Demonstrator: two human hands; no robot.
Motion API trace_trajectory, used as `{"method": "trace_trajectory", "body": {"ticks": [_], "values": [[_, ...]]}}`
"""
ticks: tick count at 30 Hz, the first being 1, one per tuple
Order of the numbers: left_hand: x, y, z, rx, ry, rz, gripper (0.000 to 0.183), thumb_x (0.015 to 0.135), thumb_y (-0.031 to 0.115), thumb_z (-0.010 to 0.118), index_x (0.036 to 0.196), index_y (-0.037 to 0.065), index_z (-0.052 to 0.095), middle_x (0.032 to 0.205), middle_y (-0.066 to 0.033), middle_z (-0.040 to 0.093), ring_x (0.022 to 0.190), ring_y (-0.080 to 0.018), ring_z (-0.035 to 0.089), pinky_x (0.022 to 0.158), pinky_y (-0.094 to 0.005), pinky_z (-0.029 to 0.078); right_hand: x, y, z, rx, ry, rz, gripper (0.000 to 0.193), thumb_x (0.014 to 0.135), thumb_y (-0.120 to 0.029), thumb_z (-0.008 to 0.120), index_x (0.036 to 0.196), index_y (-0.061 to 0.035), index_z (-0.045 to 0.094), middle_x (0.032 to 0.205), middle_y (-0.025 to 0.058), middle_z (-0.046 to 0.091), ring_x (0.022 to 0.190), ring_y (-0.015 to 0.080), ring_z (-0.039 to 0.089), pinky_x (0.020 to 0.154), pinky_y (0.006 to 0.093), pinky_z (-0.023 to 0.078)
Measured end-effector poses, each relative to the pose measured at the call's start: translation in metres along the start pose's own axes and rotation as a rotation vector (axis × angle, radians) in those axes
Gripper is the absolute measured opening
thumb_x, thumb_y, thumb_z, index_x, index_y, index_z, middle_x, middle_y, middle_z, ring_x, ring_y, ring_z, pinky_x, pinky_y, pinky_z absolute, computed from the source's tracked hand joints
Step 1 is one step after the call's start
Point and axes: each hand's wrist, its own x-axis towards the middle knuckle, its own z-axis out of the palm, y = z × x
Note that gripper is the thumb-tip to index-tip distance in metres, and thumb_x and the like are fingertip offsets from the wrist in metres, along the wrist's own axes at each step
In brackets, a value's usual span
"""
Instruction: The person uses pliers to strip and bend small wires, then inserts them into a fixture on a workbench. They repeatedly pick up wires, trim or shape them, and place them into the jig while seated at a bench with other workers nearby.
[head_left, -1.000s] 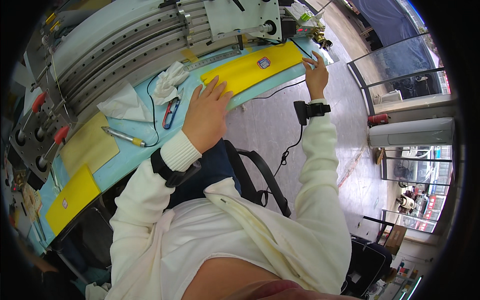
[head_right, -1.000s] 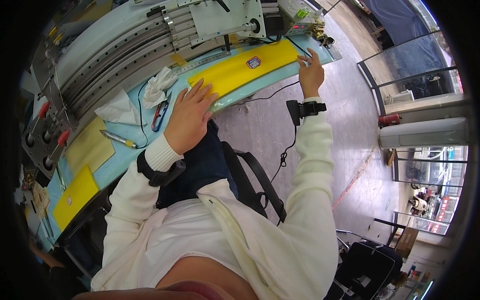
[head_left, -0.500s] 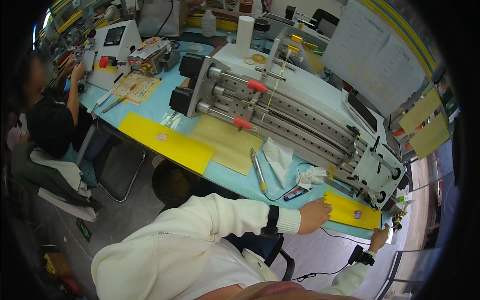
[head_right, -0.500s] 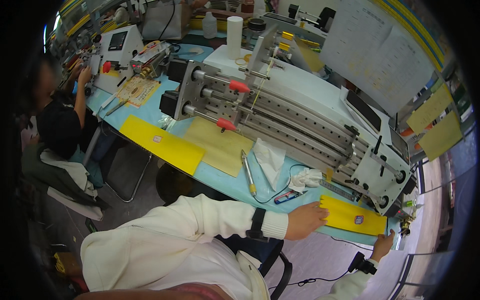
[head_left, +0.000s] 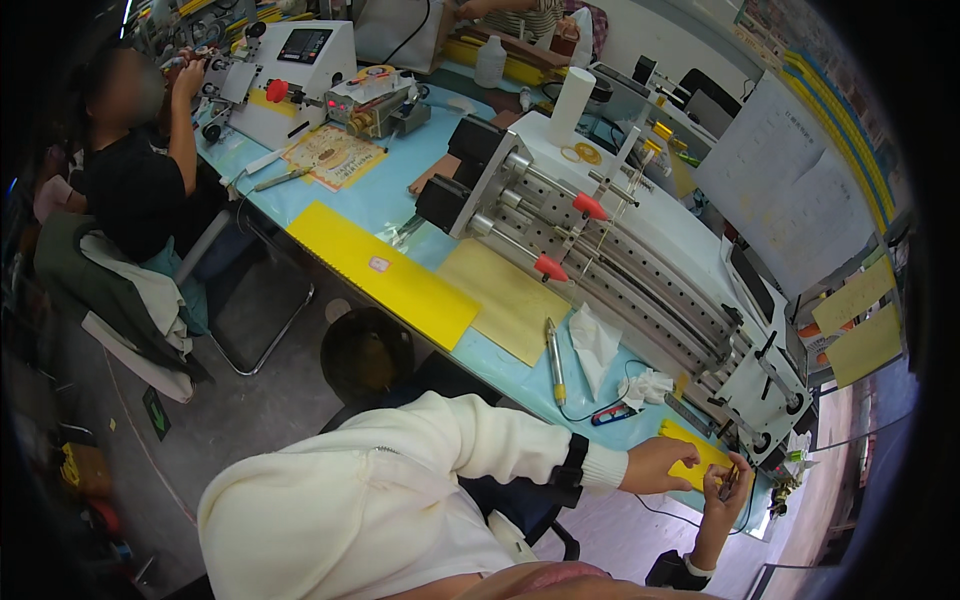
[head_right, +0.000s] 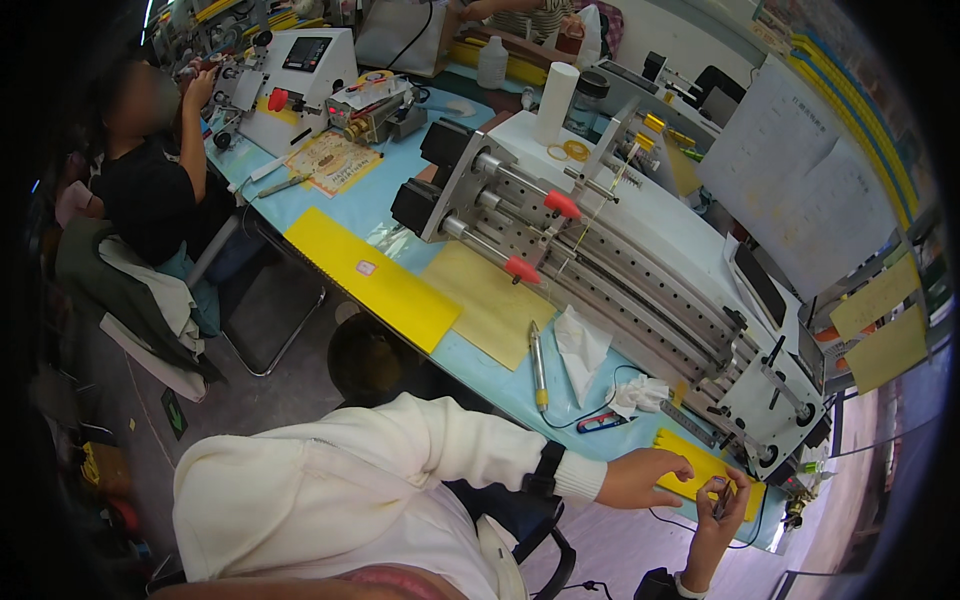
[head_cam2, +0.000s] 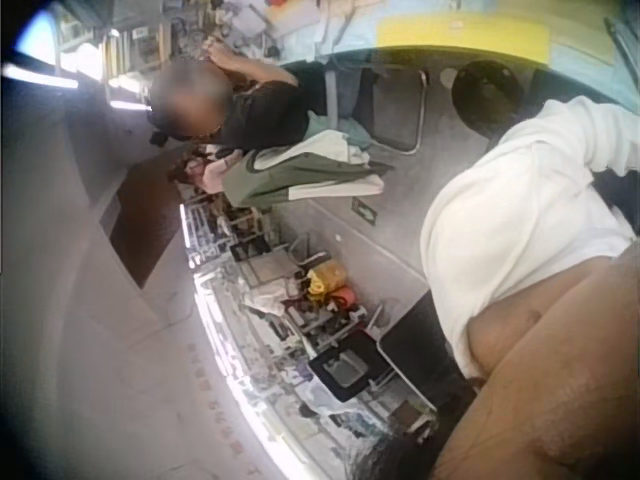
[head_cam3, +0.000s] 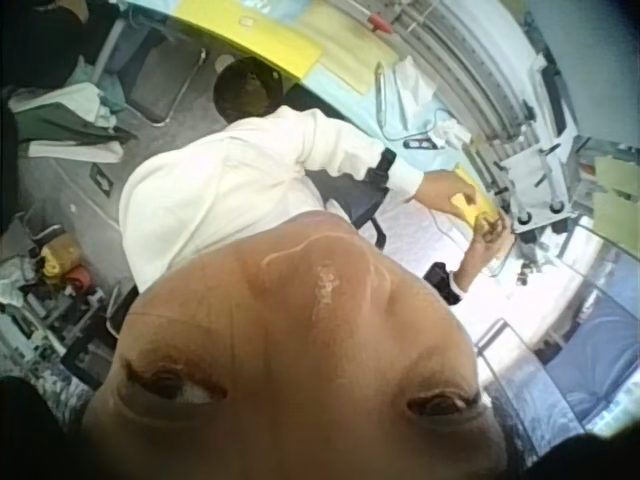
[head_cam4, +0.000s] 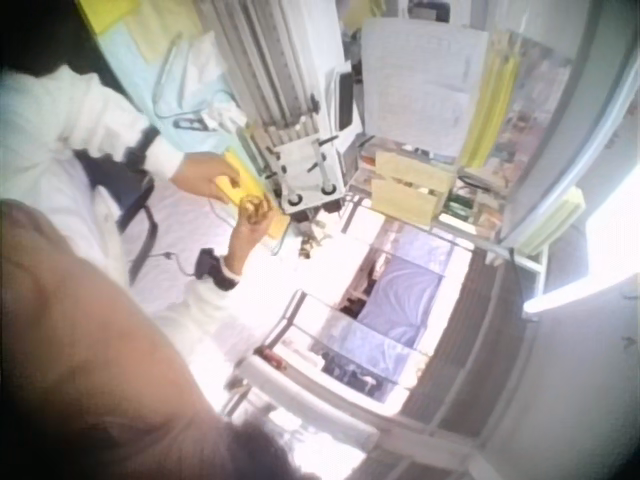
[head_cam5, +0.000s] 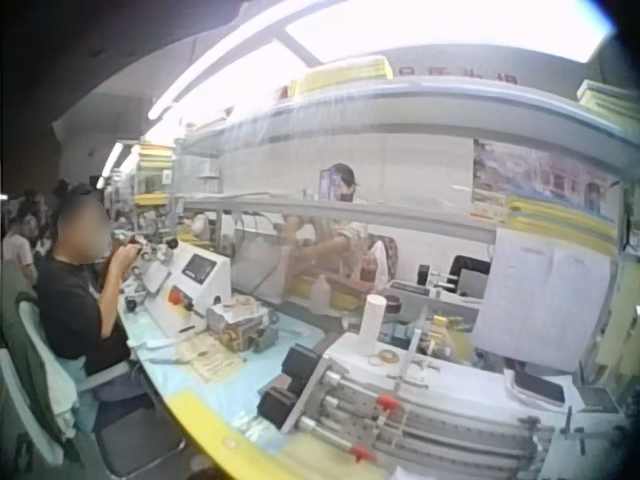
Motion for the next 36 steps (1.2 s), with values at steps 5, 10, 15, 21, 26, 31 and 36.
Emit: {"method": "trace_trajectory", "body": {"ticks": [5, 10, 15, 21, 26, 31, 36], "values": [[0.005, 0.033, -0.032, -0.338, 0.177, -0.014, 0.021, 0.086, 0.014, 0.073, 0.096, -0.004, 0.070, 0.089, -0.0119, 0.074, 0.084, -0.0181, 0.071, 0.081, -0.0298, 0.054, 0.026, -0.074, 0.055, 0.026, 0.074, -0.032, 0.045, 0.090, -0.001, 0.066, 0.131, -0.0013, 0.046, 0.093, 0.0006, 0.058, 0.070, 0.0028, 0.048, 0.058, 0.0150, 0.032], [-0.004, 0.050, -0.064, -0.276, 0.306, 0.039, 0.016, 0.087, 0.011, 0.072, 0.097, -0.002, 0.072, 0.087, -0.0111, 0.074, 0.081, -0.0175, 0.070, 0.078, -0.0298, 0.054, 0.037, -0.099, 0.090, 0.201, 0.149, 0.024, 0.045, 0.088, -0.004, 0.071, 0.126, -0.0028, 0.048, 0.095, 0.0025, 0.056, 0.079, 0.0054, 0.048, 0.061, 0.0145, 0.032], [-0.015, 0.051, -0.088, -0.151, 0.404, 0.144, 0.009, 0.088, 0.005, 0.068, 0.093, -0.002, 0.066, 0.084, -0.0098, 0.069, 0.079, -0.0175, 0.067, 0.074, -0.0290, 0.053, 0.043, -0.114, 0.119, 0.250, 0.083, 0.017, 0.045, 0.090, -0.006, 0.071, 0.128, -0.0046, 0.047, 0.094, 0.0015, 0.056, 0.071, 0.0019, 0.045, 0.054, 0.0143, 0.027], [-0.023, 0.047, -0.110, -0.266, 0.392, 0.094, 0.008, 0.092, 0.004, 0.065, 0.093, -0.002, 0.059, 0.078, -0.0052, 0.064, 0.068, -0.0096, 0.061, 0.064, -0.0256, 0.051, 0.043, -0.109, 0.139, 0.022, 0.016, -0.268, 0.042, 0.091, 0.003, 0.064, 0.129, -0.0034, 0.047, 0.094, 0.0039, 0.058, 0.074, 0.0056, 0.049, 0.059, 0.0174, 0.036], [-0.026, 0.047, -0.115, -0.531, 0.265, -0.037, 0.008, 0.095, 0.007, 0.064, 0.092, 0.000, 0.061, 0.077, -0.0033, 0.065, 0.063, -0.0083, 0.061, 0.057, -0.0230, 0.050, 0.047, -0.107, 0.151, -0.452, 0.214, -0.780, 0.057, 0.084, 0.013, 0.067, 0.134, -0.0031, 0.048, 0.098, 0.0099, 0.070, 0.067, 0.0084, 0.056, 0.056, 0.0195, 0.041], [-0.028, 0.041, -0.125, -0.671, 0.245, -0.091, 0.012, 0.096, 0.011, 0.066, 0.095, 0.000, 0.063, 0.077, -0.0038, 0.067, 0.061, -0.0088, 0.063, 0.055, -0.0217, 0.050, 0.051, -0.114, 0.157, -0.558, 0.210, -0.883, 0.055, 0.081, 0.012, 0.071, 0.131, -0.0029, 0.053, 0.093, 0.0077, 0.075, 0.070, 0.0156, 0.070, 0.063, 0.0221, 0.050], [-0.033, 0.046, -0.135, -0.652, 0.288, -0.094, 0.012, 0.095, 0.011, 0.068, 0.094, -0.001, 0.065, 0.078, -0.0062, 0.069, 0.061, -0.0089, 0.065, 0.053, -0.0218, 0.049, 0.054, -0.120, 0.163, -0.625, 0.190, -0.981, 0.061, 0.077, 0.012, 0.073, 0.133, -0.0012, 0.050, 0.095, 0.0097, 0.075, 0.076, 0.0223, 0.073, 0.067, 0.0260, 0.053]]}}
